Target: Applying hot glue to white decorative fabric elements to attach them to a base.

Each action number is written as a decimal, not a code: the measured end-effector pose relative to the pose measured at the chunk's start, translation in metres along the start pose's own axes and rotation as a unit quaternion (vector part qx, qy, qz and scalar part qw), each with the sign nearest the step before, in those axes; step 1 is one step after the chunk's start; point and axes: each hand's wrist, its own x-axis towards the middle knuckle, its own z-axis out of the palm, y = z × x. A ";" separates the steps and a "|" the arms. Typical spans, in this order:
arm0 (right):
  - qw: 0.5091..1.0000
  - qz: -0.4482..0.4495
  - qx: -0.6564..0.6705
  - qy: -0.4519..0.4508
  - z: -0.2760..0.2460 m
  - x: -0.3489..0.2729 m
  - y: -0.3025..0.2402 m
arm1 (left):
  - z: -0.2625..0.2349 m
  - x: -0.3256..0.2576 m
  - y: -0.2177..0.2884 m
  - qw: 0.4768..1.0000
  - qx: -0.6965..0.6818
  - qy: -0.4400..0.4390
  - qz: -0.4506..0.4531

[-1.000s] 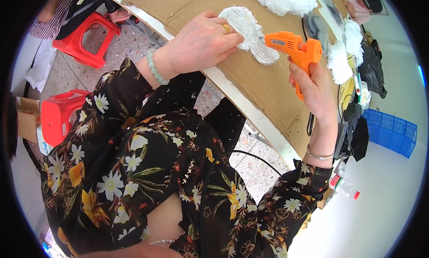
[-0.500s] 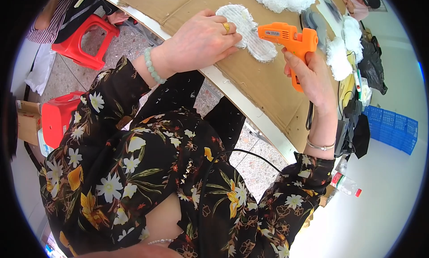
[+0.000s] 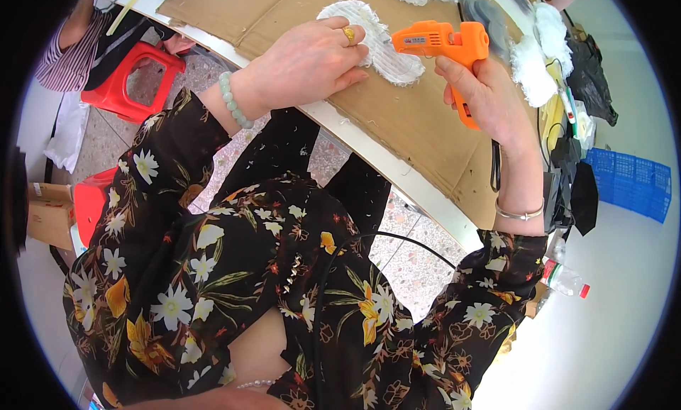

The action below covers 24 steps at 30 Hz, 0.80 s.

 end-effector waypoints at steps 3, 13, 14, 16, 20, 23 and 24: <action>1.000 -0.008 0.001 -0.011 0.003 0.006 -0.008 | -0.004 -0.006 -0.001 1.000 -0.008 0.004 -0.010; 1.000 -0.022 0.002 0.009 0.005 0.010 -0.007 | 0.000 -0.003 -0.003 0.999 -0.044 0.020 -0.013; 0.999 -0.045 0.001 0.002 0.005 0.011 -0.005 | 0.000 -0.002 -0.002 0.999 -0.045 0.019 -0.007; 0.998 -0.067 0.002 -0.004 0.005 0.009 -0.004 | -0.001 -0.002 -0.002 0.999 -0.038 0.032 -0.006; 0.998 -0.056 -0.022 0.011 0.007 0.007 -0.007 | -0.002 -0.002 -0.001 0.999 -0.039 0.022 -0.012; 0.998 -0.046 -0.028 0.011 0.006 0.006 -0.007 | -0.002 -0.002 -0.001 0.999 -0.037 0.031 -0.008; 0.998 -0.040 -0.037 0.004 0.005 0.005 -0.006 | -0.002 -0.003 -0.001 0.999 -0.040 0.029 -0.010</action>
